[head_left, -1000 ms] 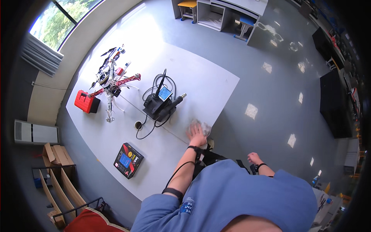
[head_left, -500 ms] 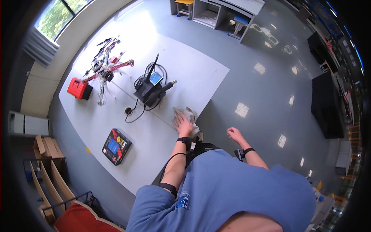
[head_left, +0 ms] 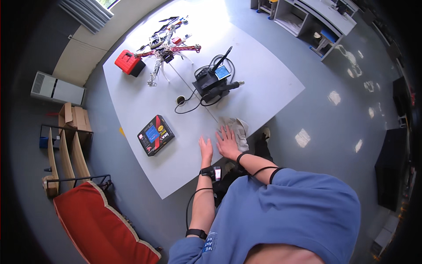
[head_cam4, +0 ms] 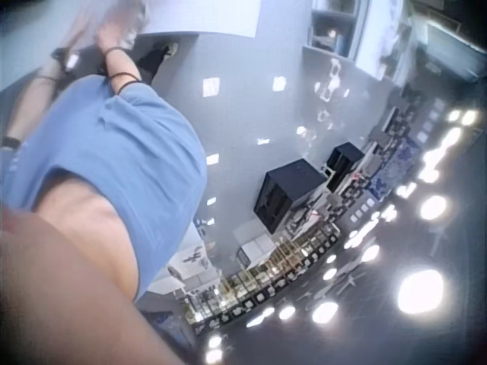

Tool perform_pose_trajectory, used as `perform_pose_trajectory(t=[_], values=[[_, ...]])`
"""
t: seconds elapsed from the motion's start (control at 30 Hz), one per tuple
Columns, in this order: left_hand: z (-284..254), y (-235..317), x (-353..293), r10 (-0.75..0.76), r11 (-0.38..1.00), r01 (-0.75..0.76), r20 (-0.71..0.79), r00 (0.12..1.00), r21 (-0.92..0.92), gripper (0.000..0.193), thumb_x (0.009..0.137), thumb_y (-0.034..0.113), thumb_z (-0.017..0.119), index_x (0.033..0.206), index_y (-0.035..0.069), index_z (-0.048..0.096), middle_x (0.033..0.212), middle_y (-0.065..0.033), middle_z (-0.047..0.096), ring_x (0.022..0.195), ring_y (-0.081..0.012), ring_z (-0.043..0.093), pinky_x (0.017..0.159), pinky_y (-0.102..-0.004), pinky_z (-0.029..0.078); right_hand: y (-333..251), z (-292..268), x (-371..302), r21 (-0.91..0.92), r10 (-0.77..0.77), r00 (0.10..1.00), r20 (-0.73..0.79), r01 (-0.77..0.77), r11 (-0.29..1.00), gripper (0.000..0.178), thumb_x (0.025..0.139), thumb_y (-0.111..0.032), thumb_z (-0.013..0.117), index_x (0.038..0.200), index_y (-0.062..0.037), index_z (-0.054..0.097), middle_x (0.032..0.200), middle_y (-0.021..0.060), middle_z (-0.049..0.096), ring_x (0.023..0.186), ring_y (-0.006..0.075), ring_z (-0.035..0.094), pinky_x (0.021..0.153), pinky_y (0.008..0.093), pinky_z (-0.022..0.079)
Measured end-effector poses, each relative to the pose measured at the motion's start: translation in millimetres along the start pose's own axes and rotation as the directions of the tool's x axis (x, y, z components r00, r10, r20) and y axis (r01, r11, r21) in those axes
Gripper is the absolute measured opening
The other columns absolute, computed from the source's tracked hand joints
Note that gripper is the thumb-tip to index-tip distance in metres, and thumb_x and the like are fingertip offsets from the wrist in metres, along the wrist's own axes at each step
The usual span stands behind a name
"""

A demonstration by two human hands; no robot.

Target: Wiping down various sections of a large white workshop table using a cleaning cloth.

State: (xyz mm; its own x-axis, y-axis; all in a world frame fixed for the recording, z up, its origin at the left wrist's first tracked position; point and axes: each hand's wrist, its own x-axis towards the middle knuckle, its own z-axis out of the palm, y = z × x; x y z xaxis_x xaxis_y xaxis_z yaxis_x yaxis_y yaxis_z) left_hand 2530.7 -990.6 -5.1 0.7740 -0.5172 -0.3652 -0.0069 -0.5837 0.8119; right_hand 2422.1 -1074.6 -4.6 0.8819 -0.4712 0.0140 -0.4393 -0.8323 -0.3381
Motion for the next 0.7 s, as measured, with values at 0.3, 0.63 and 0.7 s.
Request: perform_pose_trajectory(t=[0.3,0.63,0.7], values=[[59,30,-16,-0.414,0.779,0.460,-0.200,0.888,0.426,0.108,0.083,0.056,0.056,0.147,-0.009,-0.002,0.155,-0.0266,-0.010,0.145,-0.0346,-0.013,0.113,-0.0576,0.002,148,-39,26,0.172,-0.498,0.866,-0.035,0.496,0.851,0.055,0.078,-0.014,0.054,0.133,-0.0121,0.052,0.139,0.0085,0.049,0.130,0.0264,0.043,0.109,0.0444,0.033],[132,95,17,-0.635,0.692,0.672,-0.221,0.741,0.263,0.141,0.064,0.071,0.069,0.146,0.002,-0.022,0.149,-0.0268,-0.030,0.139,-0.0384,-0.030,0.104,-0.0704,-0.005,393,-134,86,-0.062,0.064,0.991,-0.121,-0.072,0.995,0.050,0.085,-0.013,0.052,0.134,-0.0247,0.051,0.148,-0.0008,0.040,0.139,0.0262,0.030,0.115,0.0472,0.020],[131,105,14,-0.654,0.686,0.674,-0.175,0.736,0.273,0.146,0.059,0.071,0.073,0.145,0.003,-0.024,0.149,-0.0267,-0.031,0.138,-0.0398,-0.031,0.104,-0.0703,-0.005,405,-130,106,0.067,0.200,0.968,-0.152,-0.191,0.979,0.046,0.085,-0.011,0.052,0.129,-0.0241,0.053,0.143,-0.0016,0.044,0.137,0.0248,0.033,0.114,0.0462,0.021]])
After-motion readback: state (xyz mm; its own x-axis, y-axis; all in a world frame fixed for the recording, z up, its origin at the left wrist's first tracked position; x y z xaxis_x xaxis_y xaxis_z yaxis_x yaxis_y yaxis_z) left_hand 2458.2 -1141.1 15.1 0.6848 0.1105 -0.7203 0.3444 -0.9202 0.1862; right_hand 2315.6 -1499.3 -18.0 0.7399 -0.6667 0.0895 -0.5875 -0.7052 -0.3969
